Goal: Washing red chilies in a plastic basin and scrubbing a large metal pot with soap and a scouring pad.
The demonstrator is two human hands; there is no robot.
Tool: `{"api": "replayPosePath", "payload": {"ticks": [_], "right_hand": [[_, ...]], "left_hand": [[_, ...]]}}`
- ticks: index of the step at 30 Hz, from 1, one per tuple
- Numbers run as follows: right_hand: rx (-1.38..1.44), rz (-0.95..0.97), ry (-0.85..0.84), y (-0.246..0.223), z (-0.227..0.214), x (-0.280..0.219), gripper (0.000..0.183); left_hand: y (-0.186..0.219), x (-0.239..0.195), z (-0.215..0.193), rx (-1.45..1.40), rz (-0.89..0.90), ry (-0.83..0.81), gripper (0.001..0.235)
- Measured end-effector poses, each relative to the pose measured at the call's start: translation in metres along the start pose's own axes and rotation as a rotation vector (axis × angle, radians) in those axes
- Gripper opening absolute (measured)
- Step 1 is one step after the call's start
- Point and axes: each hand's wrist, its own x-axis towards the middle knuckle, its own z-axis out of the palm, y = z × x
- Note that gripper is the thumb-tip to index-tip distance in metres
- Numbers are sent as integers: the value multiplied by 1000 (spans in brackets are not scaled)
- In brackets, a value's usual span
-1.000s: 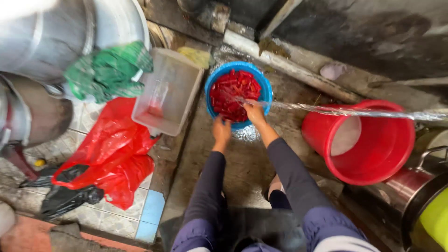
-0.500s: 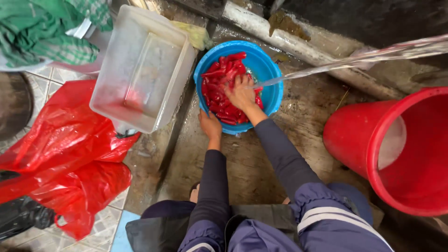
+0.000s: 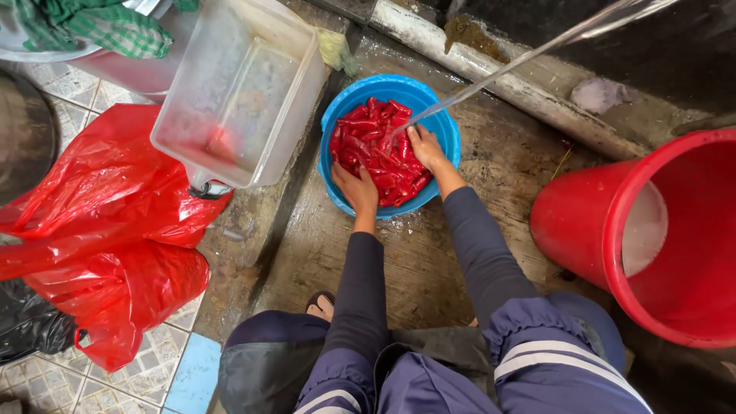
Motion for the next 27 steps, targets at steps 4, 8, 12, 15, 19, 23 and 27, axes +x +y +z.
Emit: {"api": "replayPosePath", "payload": {"ticks": [4, 8, 12, 15, 19, 23, 27], "right_hand": [[249, 116, -29, -29, 10, -37, 87], [463, 153, -87, -42, 28, -43, 108], [609, 122, -109, -68, 18, -77, 85], [634, 101, -95, -76, 3, -86, 72], [537, -34, -31, -69, -5, -60, 67], [286, -332, -87, -102, -62, -94, 72], [132, -403, -111, -85, -71, -63, 70]], "left_hand": [[16, 4, 1, -225, -253, -37, 90], [30, 10, -3, -354, -453, -171, 101], [16, 12, -5, -360, -445, -199, 95], [36, 13, -13, -278, -333, -192, 85], [86, 3, -41, -345, -195, -168, 69], [106, 8, -61, -279, -20, -199, 56], [97, 24, -51, -261, -120, -101, 57]]}}
